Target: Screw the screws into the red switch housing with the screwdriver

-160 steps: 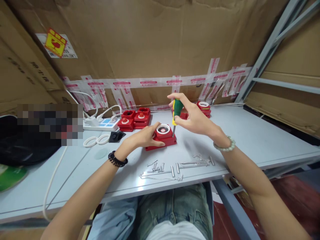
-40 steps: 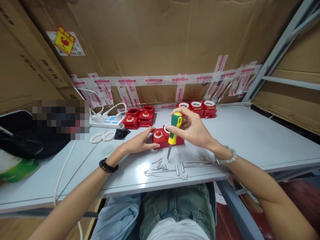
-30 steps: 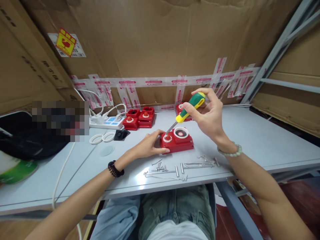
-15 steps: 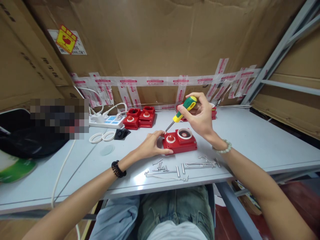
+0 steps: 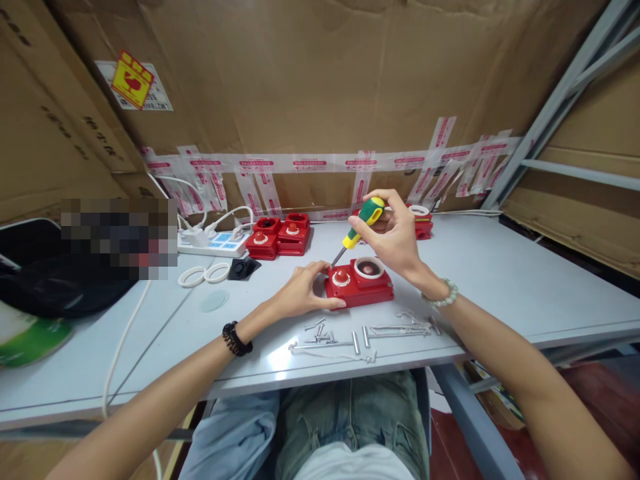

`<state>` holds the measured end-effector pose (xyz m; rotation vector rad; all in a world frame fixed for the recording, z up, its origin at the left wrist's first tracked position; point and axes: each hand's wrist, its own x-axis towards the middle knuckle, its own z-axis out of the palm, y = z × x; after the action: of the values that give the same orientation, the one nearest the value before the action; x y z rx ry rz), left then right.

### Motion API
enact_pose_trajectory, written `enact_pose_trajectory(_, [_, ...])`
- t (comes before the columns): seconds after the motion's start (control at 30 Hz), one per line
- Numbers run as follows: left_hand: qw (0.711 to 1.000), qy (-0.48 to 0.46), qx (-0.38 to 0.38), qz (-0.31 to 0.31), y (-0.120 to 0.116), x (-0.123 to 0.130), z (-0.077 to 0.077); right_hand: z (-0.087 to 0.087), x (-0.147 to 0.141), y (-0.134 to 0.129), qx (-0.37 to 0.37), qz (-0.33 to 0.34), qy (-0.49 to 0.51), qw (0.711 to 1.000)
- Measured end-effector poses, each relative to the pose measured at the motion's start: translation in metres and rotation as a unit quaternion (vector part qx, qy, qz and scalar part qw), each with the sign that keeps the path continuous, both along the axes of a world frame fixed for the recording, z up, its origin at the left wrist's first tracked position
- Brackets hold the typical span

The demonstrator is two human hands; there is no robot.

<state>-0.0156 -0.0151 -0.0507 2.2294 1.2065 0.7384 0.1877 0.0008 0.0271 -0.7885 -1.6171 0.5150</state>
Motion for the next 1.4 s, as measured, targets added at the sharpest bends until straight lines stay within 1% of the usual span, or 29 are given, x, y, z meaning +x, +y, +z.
enact_pose_trajectory(0.13, [1.0, -0.003, -0.001, -0.002, 0.0, 0.0, 0.0, 0.003, -0.004, 0.002, 0.014, 0.002, -0.037, 0.999])
enact_pose_trajectory(0.23, [1.0, -0.004, 0.004, -0.002, -0.001, 0.001, 0.001, 0.009, -0.011, 0.002, 0.036, -0.019, -0.105, 0.994])
enact_pose_trajectory(0.37, [1.0, 0.014, 0.011, -0.001, -0.001, 0.001, 0.001, 0.017, -0.023, 0.002, 0.1, -0.074, -0.219, 0.968])
enact_pose_trajectory(0.4, [1.0, 0.017, 0.011, -0.002, -0.001, 0.001, 0.002, 0.02, -0.026, 0.001, 0.111, -0.077, -0.239, 0.962])
enact_pose_trajectory(0.43, [1.0, 0.018, 0.01, -0.004, -0.001, 0.001, 0.002, 0.022, -0.027, 0.001, 0.113, -0.069, -0.252, 0.959])
enact_pose_trajectory(0.57, [1.0, 0.017, 0.011, -0.009, 0.0, 0.001, 0.002, 0.029, -0.029, 0.0, 0.066, 0.043, -0.26, 0.962])
enact_pose_trajectory(0.6, [1.0, 0.017, 0.013, -0.009, 0.0, 0.001, 0.002, 0.03, -0.029, 0.0, 0.064, 0.053, -0.26, 0.962])
enact_pose_trajectory(0.63, [1.0, 0.018, 0.016, -0.01, 0.0, 0.001, 0.002, 0.03, -0.029, 0.001, 0.07, 0.045, -0.262, 0.962])
enact_pose_trajectory(0.67, [1.0, 0.018, 0.018, -0.01, 0.0, 0.001, 0.002, 0.029, -0.03, 0.001, 0.081, 0.022, -0.267, 0.96])
enact_pose_trajectory(0.8, [0.999, 0.021, 0.023, -0.009, 0.0, 0.001, 0.001, 0.027, -0.034, 0.0, 0.115, -0.109, -0.305, 0.939])
enact_pose_trajectory(0.83, [0.999, 0.022, 0.024, -0.008, 0.0, 0.001, 0.001, 0.028, -0.034, 0.0, 0.118, -0.124, -0.311, 0.935])
enact_pose_trajectory(0.87, [0.999, 0.024, 0.024, -0.008, 0.001, 0.0, 0.0, 0.029, -0.033, -0.001, 0.119, -0.125, -0.316, 0.933])
enact_pose_trajectory(0.9, [0.999, 0.025, 0.023, -0.008, 0.001, 0.0, 0.0, 0.03, -0.032, -0.002, 0.117, -0.108, -0.317, 0.935])
enact_pose_trajectory(1.0, [1.0, 0.024, 0.016, -0.009, 0.001, 0.001, 0.0, 0.033, -0.029, -0.003, 0.097, 0.0, -0.307, 0.947])
enact_pose_trajectory(1.03, [1.0, 0.021, 0.016, -0.01, 0.001, 0.001, 0.0, 0.033, -0.028, -0.003, 0.091, 0.019, -0.302, 0.949])
enact_pose_trajectory(1.07, [1.0, 0.017, 0.016, -0.011, 0.001, 0.001, 0.0, 0.033, -0.028, -0.003, 0.089, 0.013, -0.299, 0.95])
enact_pose_trajectory(1.1, [1.0, 0.014, 0.017, -0.012, 0.001, 0.001, 0.0, 0.032, -0.029, -0.003, 0.094, -0.013, -0.3, 0.949])
enact_pose_trajectory(1.17, [1.0, 0.013, 0.019, -0.012, 0.001, 0.001, 0.0, 0.031, -0.031, -0.003, 0.113, -0.087, -0.306, 0.941])
enact_pose_trajectory(1.2, [1.0, 0.014, 0.021, -0.012, 0.001, 0.001, 0.0, 0.03, -0.032, -0.004, 0.123, -0.114, -0.311, 0.936])
enact_pose_trajectory(1.23, [1.0, 0.015, 0.021, -0.013, 0.001, 0.001, 0.001, 0.031, -0.033, -0.004, 0.127, -0.123, -0.315, 0.932])
enact_pose_trajectory(1.27, [1.0, 0.016, 0.022, -0.014, 0.001, 0.001, 0.001, 0.031, -0.033, -0.005, 0.128, -0.114, -0.318, 0.932])
enact_pose_trajectory(1.37, [0.999, 0.017, 0.023, -0.017, 0.001, 0.001, 0.0, 0.032, -0.032, -0.006, 0.105, -0.02, -0.312, 0.944])
enact_pose_trajectory(1.4, [0.999, 0.018, 0.024, -0.017, 0.001, 0.001, 0.0, 0.032, -0.032, -0.006, 0.097, -0.003, -0.309, 0.946])
